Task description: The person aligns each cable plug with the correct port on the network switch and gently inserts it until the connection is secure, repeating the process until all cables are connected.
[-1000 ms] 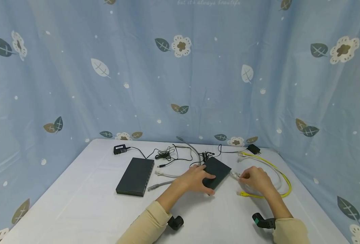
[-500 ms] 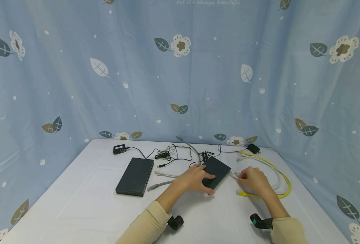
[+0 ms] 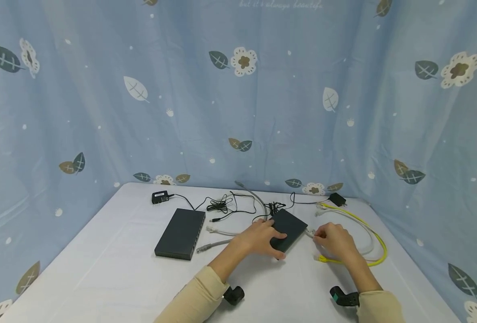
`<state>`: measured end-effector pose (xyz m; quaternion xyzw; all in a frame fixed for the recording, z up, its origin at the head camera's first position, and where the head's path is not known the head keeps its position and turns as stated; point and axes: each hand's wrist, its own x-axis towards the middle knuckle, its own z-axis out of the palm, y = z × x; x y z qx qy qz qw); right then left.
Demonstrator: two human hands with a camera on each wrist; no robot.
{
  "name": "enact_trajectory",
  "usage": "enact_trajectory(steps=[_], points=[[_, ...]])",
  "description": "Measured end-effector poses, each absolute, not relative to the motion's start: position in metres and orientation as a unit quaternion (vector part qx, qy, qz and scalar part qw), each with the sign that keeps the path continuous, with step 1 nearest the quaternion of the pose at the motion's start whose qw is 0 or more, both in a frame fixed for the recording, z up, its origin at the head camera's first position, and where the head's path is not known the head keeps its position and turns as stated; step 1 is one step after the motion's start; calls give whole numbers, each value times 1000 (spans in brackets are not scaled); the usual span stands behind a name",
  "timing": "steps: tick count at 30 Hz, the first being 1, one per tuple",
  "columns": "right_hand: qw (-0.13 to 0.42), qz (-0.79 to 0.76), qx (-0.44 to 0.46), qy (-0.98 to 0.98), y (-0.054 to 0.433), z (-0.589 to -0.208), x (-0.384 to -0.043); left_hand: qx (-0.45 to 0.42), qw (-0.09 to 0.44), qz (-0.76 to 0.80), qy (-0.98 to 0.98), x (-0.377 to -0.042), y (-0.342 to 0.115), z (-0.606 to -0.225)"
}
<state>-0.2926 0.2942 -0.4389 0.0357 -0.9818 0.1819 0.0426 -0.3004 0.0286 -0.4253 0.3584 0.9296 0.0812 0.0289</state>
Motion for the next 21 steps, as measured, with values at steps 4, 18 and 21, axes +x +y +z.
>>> enact_trajectory(steps=[4,18,21], points=[[39,178,29,-983,291,-438,-294,354,38,89,930,-300,29,-425],[21,170,27,-985,286,-429,-298,348,28,73,934,-295,33,-422],[27,169,27,-985,286,-431,-298,342,28,74,936,-296,34,-423]])
